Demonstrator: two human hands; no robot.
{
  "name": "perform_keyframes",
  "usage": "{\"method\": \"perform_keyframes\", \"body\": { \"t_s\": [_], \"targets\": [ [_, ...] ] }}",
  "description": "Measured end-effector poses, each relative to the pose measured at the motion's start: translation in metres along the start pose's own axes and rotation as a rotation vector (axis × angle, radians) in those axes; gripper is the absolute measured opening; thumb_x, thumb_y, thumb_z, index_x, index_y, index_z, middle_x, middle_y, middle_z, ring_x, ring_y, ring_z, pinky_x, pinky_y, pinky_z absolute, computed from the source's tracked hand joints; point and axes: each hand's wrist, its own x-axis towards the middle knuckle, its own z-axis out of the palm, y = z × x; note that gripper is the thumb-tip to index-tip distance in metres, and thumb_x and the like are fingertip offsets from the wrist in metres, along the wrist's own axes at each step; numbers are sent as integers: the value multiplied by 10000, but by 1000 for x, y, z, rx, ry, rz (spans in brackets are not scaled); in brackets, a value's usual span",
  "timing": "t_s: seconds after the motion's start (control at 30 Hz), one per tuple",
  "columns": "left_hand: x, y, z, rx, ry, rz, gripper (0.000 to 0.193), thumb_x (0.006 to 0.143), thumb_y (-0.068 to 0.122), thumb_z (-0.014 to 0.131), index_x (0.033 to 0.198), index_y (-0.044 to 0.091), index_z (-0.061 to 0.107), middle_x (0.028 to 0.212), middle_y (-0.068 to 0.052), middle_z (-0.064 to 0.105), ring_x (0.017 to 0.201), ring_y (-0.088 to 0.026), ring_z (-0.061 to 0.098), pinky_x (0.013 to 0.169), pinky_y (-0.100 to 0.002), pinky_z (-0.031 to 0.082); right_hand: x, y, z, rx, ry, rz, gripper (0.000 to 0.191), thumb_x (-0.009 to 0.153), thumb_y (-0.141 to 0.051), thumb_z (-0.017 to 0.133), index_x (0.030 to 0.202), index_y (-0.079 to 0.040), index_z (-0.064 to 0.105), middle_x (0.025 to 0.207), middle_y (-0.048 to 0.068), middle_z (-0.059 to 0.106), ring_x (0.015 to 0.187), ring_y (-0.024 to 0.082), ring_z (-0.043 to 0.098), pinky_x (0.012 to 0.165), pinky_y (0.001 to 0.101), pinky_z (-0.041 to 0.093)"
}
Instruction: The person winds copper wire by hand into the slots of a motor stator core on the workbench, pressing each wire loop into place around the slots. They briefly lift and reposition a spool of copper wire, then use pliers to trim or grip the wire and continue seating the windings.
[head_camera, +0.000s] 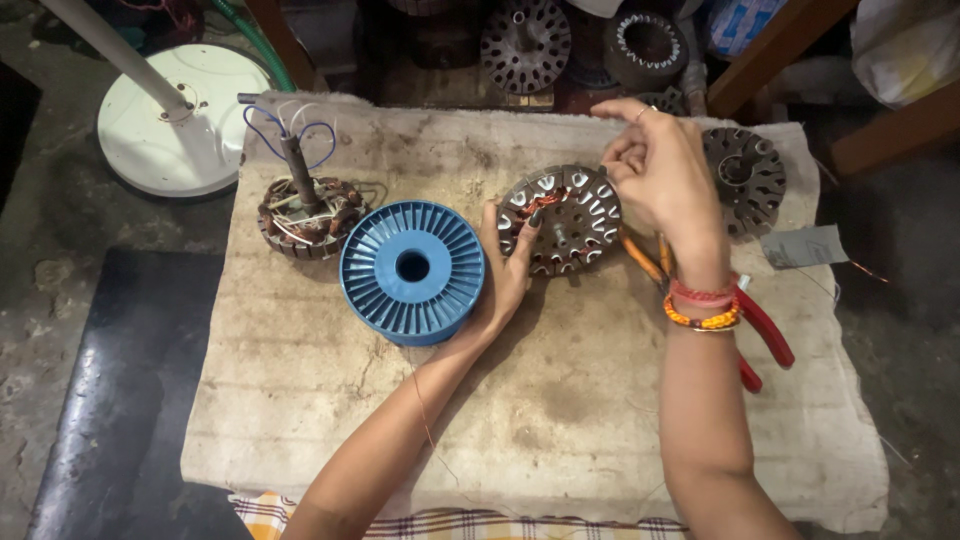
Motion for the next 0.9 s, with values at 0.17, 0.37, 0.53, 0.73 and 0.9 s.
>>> {"method": "perform_keyframes", "body": {
  "t_s": [0.17,0.37,0.53,0.73,0.9],
  "targets": [
    [0,0,0,-42,-2,31,399,1031,298,630,1275,-5,542,1050,-128,695,936,-211,686,777,-349,557,5,6,16,25,126,-92,590,834,173,622,1369,-74,652,929,86,738,712,64,657,557,205,516],
    [0,0,2,-96,-9,2,332,1034,260,638,1242,17,550,1019,-101,693,901,-192,662,770,-336,539,12,8,37,223,156,-178,549,912,162,615,1401,-87,630,933,62,723,644,41,561,466,195,396],
    [0,-1,1,-103,-5,24,342,1034,259,637,1257,16,544,1042,-102,694,929,-192,665,795,-340,539,9,-5,40,311,51,-182,588,890,162,630,1426,-75,583,940,53,721,613,17,477,479,166,355],
    [0,-4,2,-23,1,-11,396,1021,303,632,1270,7,547,1047,-128,686,926,-215,676,779,-358,549,1,-19,10,355,-48,-42,589,866,160,621,1412,-57,587,946,52,718,641,13,487,523,157,379],
    [-1,-8,3,-11,3,-34,475,1012,361,628,1290,-18,561,1059,-151,689,946,-246,686,792,-374,552,-9,-17,-19,374,-242,38,659,824,142,673,1434,-56,519,916,75,745,788,39,668,700,190,540]
  ]
}}
